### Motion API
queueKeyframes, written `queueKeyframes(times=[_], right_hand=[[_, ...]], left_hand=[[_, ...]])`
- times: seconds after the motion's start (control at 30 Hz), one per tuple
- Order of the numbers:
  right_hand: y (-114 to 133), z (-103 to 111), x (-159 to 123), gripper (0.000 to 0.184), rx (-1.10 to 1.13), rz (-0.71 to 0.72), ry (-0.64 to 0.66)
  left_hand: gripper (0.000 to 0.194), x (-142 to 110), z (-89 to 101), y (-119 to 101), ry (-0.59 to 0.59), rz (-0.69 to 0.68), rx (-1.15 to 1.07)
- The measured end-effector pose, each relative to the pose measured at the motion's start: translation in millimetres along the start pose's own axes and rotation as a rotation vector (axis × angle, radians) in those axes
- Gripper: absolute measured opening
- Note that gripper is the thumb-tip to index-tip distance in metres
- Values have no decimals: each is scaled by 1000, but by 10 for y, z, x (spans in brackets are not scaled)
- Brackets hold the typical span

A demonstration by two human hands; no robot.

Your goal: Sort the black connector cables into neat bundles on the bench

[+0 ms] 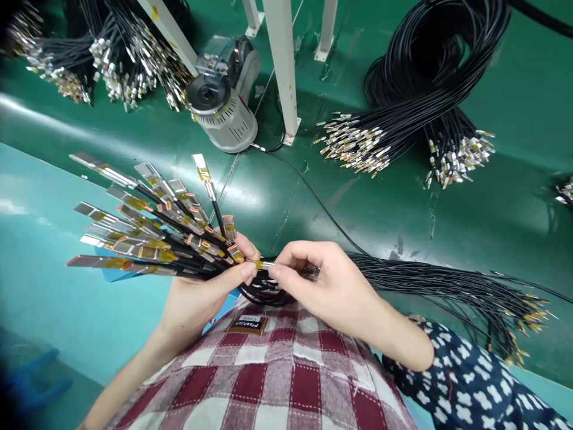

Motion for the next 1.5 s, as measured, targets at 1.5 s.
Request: queueKeyframes(times=[1.5], right_hand=[[-1406,383,1361,32,-322,-188,-106]], left_hand=[[23,606,493,373,-269,270,-581]])
Point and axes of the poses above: each hand's wrist, its own x-axis towards the middle knuckle, its own z-axis out of the back of the hand, y = z × x, the point moved 3 cm from there along x, towards the middle knuckle, and after that the axes turned 7 degrees about x, right-handed, at the moved point
